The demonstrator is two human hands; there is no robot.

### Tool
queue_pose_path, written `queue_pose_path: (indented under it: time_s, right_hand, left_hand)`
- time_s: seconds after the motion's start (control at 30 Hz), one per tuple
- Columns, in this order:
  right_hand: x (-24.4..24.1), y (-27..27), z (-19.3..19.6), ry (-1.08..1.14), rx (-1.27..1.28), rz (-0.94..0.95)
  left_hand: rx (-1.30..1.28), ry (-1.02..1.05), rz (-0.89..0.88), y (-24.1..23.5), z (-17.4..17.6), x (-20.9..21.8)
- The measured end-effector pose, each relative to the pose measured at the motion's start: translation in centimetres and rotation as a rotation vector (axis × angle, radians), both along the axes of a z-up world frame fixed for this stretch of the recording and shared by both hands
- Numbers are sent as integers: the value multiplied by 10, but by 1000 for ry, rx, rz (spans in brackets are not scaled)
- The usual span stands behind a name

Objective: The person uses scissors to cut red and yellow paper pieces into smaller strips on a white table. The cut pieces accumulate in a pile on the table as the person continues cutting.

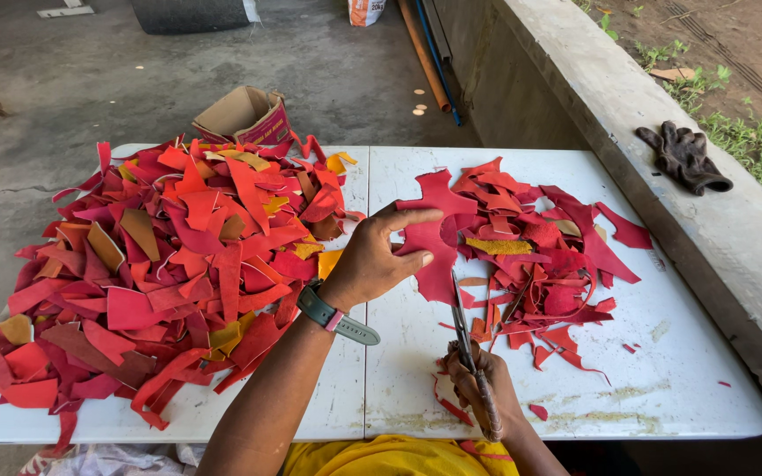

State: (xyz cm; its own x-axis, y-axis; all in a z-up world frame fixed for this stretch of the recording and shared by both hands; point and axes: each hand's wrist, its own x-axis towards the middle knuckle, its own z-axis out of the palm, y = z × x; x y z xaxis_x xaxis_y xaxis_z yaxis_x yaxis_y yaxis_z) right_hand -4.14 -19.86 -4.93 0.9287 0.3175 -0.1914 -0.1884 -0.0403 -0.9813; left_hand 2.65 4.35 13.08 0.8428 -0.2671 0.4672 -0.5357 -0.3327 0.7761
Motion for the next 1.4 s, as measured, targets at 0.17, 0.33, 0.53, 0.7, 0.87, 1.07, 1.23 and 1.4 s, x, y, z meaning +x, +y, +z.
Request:
queue_pose_path:
  time_s: [0.17,0.33,0.53,0.7,0.87,1.07,1.23,1.4]
  right_hand:
    - [-1,8,-8,71,60,-78]
    - [-2,6,7,16,6,15]
    - [1,6,23,-147,5,74]
    - [-4,11,16,39,36,-52]
    - [-6,12,6,82,119,-71]
    - [2,10,5,-162,108,9]
    - [-4,14,5,81,95,-119]
    - [-6,16,3,6,69,-71]
  left_hand:
    - [27,-80,5,-4,-1,1]
    - [-7,67,12,-9,-2,-2]
    - [49,0,5,-18,-8,-11]
    - [24,51,-19,-19,-10,-10]
    - [28,12,-35,-21,-14,-10]
    - [50,-37,-60,-28,-20,-19]
    - [14,-38,-68,-33,-26,-19]
    - [-219,206,24,-38,-37,-18]
